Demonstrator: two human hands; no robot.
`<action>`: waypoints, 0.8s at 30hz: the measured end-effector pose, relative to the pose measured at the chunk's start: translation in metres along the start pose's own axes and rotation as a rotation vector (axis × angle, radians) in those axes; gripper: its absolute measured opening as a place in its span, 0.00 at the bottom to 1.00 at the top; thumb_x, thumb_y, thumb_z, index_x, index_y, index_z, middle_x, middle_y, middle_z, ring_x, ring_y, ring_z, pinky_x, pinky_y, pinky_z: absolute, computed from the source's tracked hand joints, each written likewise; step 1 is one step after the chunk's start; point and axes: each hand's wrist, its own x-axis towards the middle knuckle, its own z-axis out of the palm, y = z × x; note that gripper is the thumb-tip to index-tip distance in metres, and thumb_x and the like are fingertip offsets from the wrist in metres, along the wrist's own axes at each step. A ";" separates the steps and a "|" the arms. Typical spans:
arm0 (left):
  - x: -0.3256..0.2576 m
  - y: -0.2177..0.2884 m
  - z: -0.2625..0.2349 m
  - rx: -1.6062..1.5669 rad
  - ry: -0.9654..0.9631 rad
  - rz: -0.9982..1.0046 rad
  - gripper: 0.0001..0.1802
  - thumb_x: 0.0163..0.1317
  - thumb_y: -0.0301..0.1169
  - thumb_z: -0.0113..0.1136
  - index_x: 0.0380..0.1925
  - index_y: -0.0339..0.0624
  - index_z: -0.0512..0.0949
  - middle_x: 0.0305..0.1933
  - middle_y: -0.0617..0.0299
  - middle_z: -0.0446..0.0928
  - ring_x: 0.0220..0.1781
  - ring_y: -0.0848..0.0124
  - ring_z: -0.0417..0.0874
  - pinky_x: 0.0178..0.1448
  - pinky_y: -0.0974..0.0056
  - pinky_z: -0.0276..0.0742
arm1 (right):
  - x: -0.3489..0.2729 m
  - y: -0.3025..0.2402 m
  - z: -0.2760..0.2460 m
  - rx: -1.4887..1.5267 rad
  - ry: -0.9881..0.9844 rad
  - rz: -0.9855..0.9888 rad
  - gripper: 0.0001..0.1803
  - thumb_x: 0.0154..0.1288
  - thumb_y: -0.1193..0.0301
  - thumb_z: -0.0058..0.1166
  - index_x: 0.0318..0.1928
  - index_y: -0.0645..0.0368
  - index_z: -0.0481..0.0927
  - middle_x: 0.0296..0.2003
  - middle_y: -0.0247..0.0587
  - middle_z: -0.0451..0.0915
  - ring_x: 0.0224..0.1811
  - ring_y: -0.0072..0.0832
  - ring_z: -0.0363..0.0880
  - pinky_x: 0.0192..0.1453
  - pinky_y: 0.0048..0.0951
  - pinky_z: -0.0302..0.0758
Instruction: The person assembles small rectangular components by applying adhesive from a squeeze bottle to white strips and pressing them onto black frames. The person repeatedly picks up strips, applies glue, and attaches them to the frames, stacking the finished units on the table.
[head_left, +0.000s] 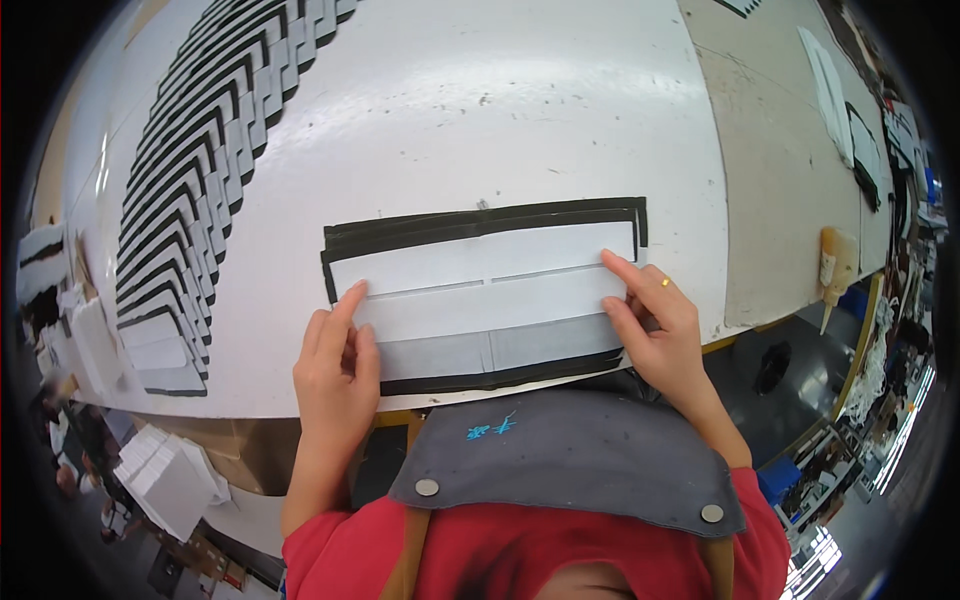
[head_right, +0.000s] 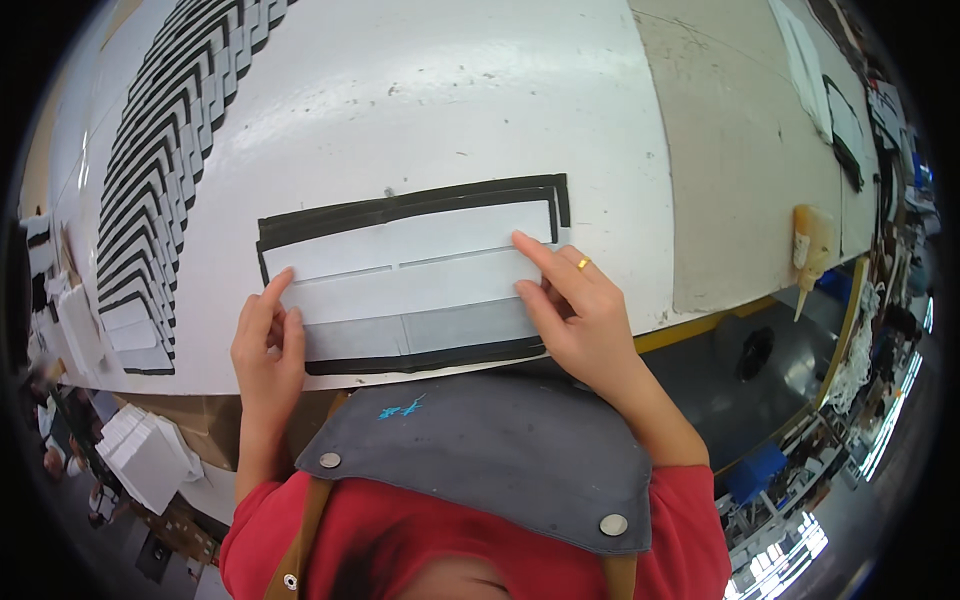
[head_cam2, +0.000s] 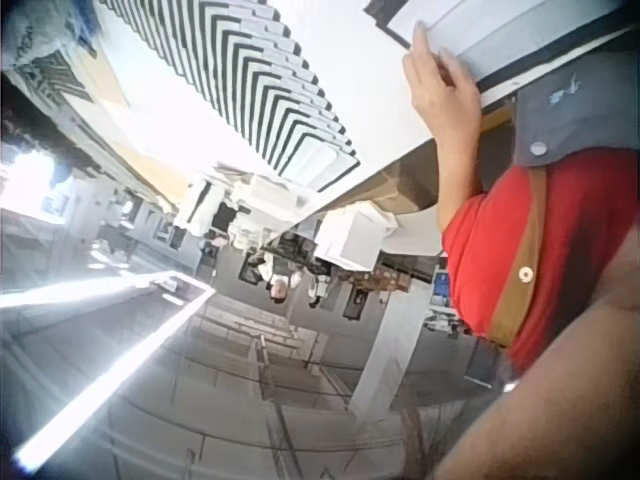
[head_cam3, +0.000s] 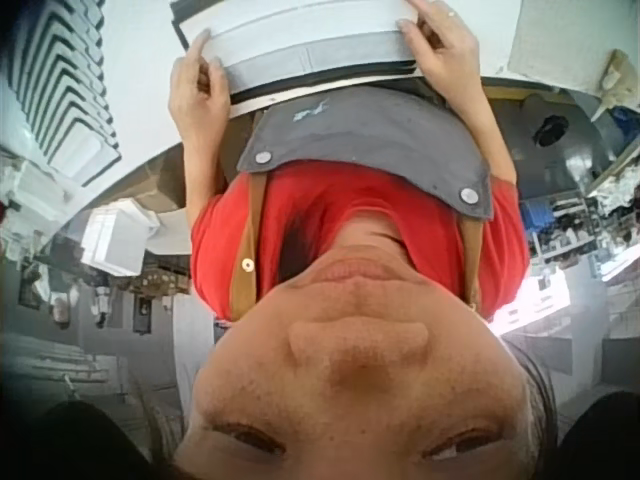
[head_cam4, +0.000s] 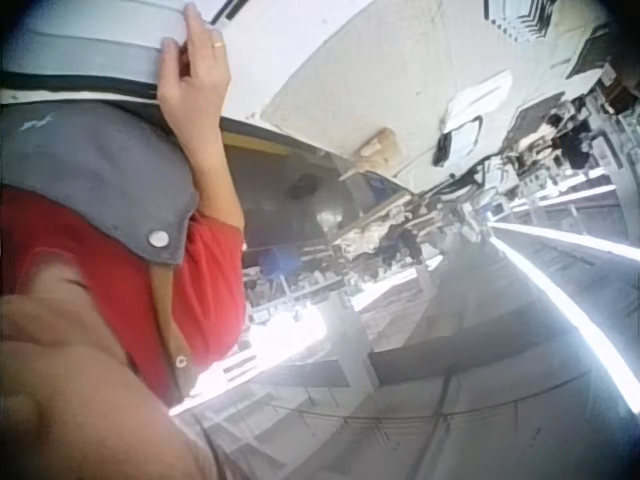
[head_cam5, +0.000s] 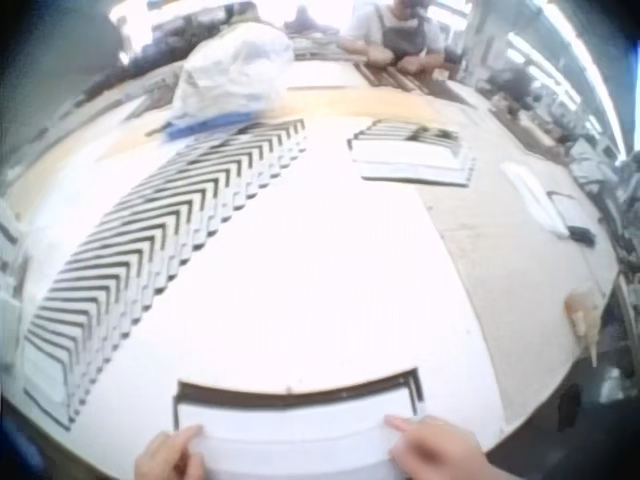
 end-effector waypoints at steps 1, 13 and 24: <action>0.000 0.002 0.000 -0.004 -0.008 -0.003 0.22 0.55 0.17 0.52 0.51 0.42 0.74 0.24 0.62 0.64 0.20 0.74 0.66 0.25 0.70 0.67 | 0.000 0.000 -0.001 -0.002 -0.002 0.007 0.22 0.56 0.82 0.55 0.54 0.60 0.75 0.22 0.33 0.66 0.21 0.19 0.63 0.25 0.19 0.63; 0.008 0.004 -0.007 0.136 -0.004 0.030 0.16 0.54 0.17 0.52 0.44 0.40 0.76 0.25 0.59 0.65 0.23 0.69 0.69 0.28 0.68 0.67 | 0.020 -0.004 -0.018 -0.288 0.028 -0.104 0.11 0.56 0.78 0.55 0.42 0.63 0.77 0.29 0.39 0.73 0.28 0.30 0.72 0.30 0.26 0.69; 0.035 0.012 0.030 0.122 -0.016 0.755 0.11 0.43 0.25 0.61 0.29 0.43 0.74 0.43 0.63 0.74 0.47 0.66 0.74 0.54 0.58 0.64 | 0.073 -0.016 0.029 -0.291 -0.037 -0.458 0.08 0.53 0.75 0.57 0.34 0.58 0.75 0.33 0.38 0.73 0.38 0.34 0.70 0.44 0.33 0.67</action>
